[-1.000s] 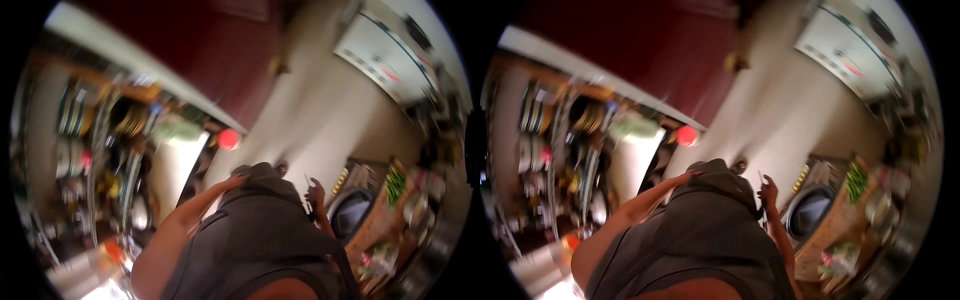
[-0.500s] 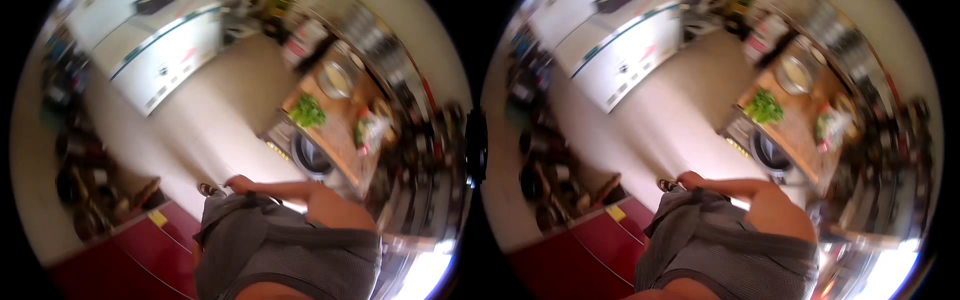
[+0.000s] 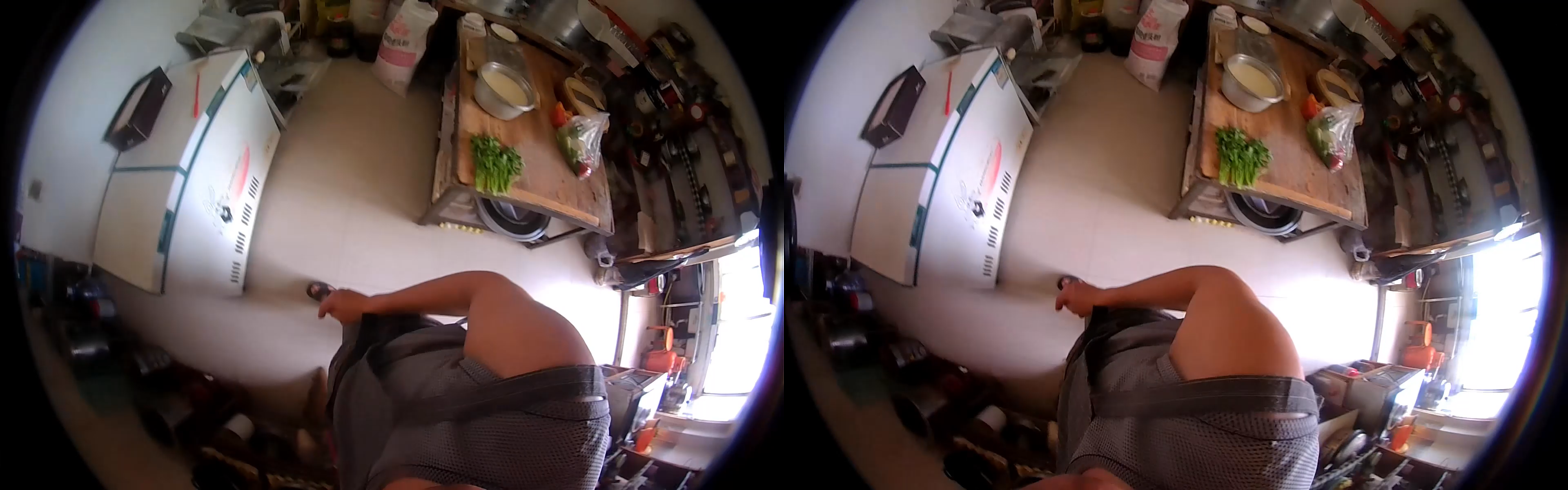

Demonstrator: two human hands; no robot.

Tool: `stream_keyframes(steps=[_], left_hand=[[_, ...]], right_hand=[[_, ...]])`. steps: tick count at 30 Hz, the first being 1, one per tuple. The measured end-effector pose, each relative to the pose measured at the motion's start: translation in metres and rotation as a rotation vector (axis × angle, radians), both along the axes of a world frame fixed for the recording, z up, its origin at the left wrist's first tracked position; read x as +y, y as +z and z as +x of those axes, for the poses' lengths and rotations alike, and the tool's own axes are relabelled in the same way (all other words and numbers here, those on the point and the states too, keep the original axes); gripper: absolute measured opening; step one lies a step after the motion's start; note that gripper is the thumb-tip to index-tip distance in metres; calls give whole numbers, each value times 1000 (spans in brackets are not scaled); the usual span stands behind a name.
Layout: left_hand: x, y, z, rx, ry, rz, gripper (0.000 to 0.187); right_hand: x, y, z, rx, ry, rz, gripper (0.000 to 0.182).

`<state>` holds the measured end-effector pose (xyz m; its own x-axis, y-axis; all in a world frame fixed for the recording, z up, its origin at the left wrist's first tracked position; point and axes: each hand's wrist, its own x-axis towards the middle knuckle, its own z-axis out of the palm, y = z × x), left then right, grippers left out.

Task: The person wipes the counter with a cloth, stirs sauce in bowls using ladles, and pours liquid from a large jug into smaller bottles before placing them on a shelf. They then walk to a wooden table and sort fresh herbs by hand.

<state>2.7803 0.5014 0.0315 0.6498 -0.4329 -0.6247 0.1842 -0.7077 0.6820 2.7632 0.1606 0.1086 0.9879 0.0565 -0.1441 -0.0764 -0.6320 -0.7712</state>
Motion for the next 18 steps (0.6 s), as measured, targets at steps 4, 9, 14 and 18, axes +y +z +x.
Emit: stream_keyframes(steps=[4, 9, 14, 18], left_hand=[[15, -9, 63, 64, -17, 44, 43], [49, -14, 131, 128, -20, 70, 43], [90, -25, 185, 70, -3, -6, 44], [98, 44, 227, 84, 178, -231, 42]], right_hand=[[38, -8, 116, -31, 173, 71, 35], [88, 42, 237, -37, 289, 100, 32], [133, 43, 310, -306, 91, 161, 35], [163, 66, 338, -77, -78, 332, 48]])
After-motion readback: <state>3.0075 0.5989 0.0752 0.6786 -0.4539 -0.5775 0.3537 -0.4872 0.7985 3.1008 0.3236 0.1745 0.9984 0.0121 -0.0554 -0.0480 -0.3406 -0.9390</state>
